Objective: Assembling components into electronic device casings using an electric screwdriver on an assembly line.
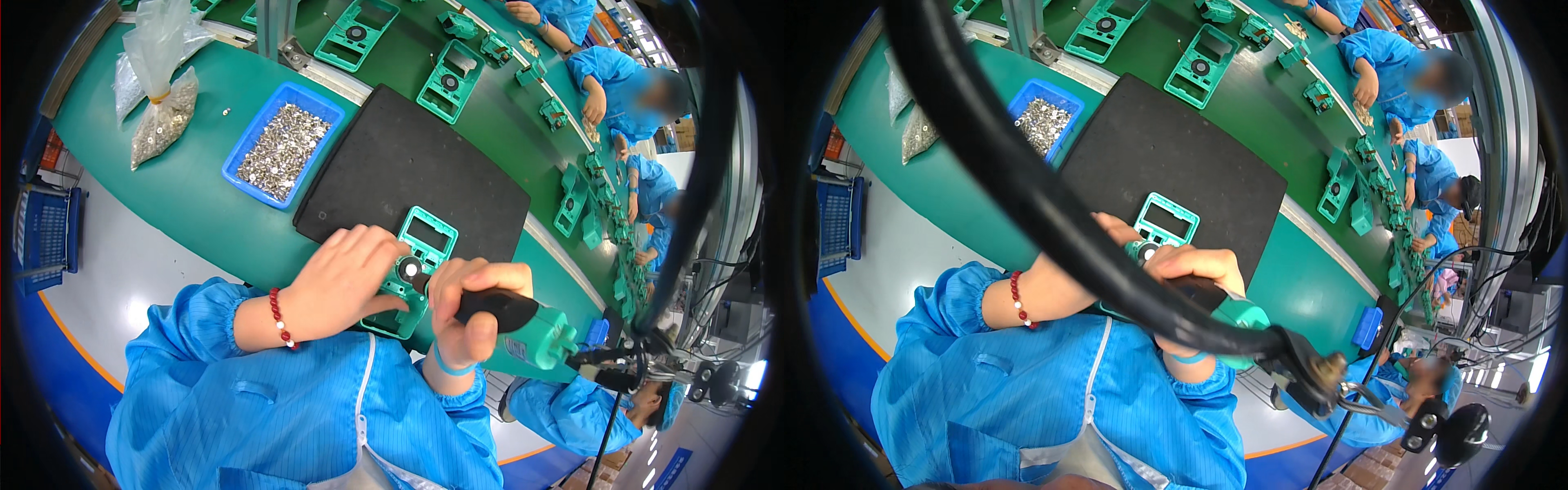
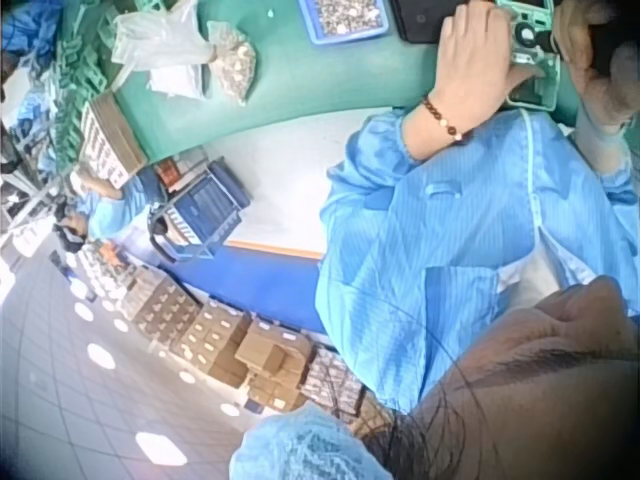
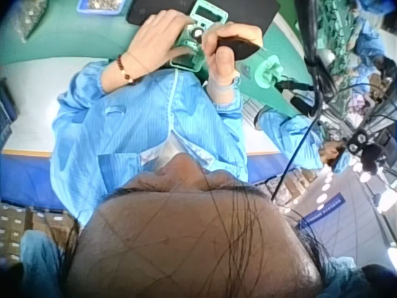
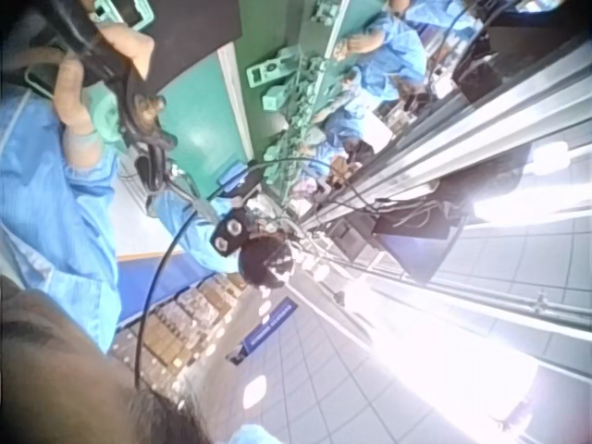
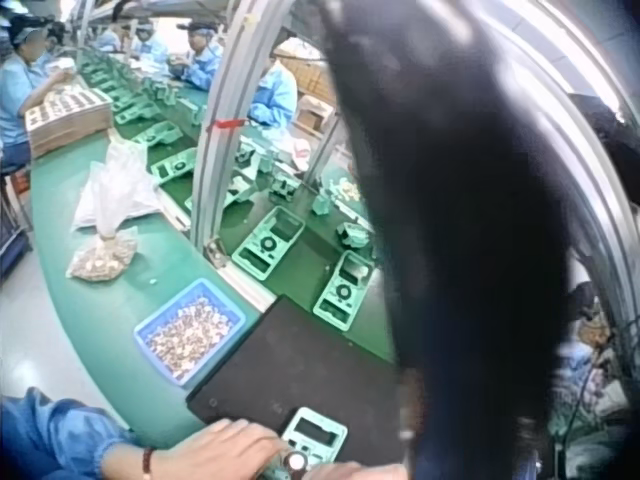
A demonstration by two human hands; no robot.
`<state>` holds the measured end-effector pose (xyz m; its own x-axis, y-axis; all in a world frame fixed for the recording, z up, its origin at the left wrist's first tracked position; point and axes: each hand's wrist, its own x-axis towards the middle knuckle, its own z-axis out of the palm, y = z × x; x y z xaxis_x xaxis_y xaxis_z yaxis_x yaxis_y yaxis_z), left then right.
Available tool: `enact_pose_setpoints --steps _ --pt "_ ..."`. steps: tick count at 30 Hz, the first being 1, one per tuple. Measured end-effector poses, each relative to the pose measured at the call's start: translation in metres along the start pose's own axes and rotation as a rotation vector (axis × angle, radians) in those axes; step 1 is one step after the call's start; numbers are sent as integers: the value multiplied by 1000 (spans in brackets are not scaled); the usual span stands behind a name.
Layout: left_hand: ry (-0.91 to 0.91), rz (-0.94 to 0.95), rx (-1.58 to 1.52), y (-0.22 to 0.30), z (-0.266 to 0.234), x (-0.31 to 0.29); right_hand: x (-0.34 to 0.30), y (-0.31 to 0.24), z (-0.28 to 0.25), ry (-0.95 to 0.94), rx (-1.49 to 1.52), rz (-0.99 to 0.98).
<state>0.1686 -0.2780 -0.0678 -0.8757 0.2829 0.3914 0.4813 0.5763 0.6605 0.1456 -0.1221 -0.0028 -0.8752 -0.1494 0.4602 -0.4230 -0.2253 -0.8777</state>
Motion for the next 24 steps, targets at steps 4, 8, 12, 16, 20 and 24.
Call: enact_pose_setpoints --steps 4,8,12,16,20,24 --pt "-59 -116 -72 -1 -12 -11 -1 12 -5 34 -36 18" --pt "-210 -37 -62 0 -15 -18 1 18 -2 14 -66 81" --pt "-160 333 -18 0 -3 -33 3 22 -1 6 -36 103" --pt "-231 356 -24 -3 1 -35 3 27 -3 6 -75 112" --pt "-268 389 16 -4 3 -36 2 35 -10 -35 -114 80" --pt "-257 344 -66 -3 4 -39 8 34 -6 -90 -46 91"
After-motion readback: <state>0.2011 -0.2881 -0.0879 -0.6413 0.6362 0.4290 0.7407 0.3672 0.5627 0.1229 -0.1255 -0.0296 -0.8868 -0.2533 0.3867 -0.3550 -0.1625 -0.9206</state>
